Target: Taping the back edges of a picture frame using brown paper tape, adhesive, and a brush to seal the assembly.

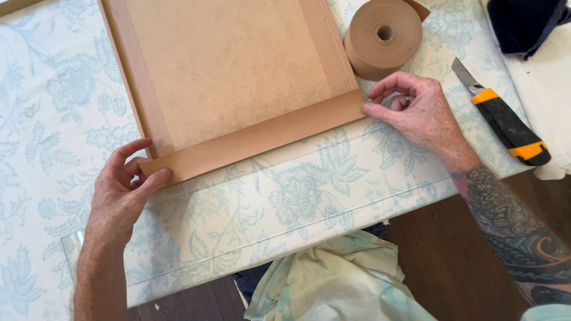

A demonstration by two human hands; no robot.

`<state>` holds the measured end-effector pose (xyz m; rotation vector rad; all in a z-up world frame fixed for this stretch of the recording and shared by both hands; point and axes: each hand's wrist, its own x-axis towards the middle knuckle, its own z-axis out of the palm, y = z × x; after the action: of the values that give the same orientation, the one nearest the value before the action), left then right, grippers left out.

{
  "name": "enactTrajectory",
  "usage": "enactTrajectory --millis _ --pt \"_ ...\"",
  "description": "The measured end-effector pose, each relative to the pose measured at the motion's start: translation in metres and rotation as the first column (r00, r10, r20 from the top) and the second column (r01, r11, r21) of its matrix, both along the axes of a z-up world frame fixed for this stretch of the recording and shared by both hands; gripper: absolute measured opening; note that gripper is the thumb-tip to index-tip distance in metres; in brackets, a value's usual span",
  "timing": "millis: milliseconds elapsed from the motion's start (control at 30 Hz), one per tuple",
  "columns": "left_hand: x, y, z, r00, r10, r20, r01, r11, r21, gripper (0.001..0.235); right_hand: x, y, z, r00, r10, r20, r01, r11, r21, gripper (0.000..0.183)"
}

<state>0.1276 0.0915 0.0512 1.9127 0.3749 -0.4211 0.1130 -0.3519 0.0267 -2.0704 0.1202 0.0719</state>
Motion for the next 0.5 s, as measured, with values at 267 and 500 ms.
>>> enactTrajectory --millis 267,500 --pt "0.003 0.024 -0.037 0.944 -0.169 0.284 0.18 0.983 -0.015 0.049 -0.01 0.0 -0.003 0.998 0.058 0.015 -0.053 0.972 -0.23 0.023" --pt "0.008 0.033 -0.031 0.911 -0.296 0.286 0.312 0.95 -0.011 0.054 0.002 -0.059 -0.093 1.0 -0.008 -0.025 0.001 0.971 -0.241 0.029"
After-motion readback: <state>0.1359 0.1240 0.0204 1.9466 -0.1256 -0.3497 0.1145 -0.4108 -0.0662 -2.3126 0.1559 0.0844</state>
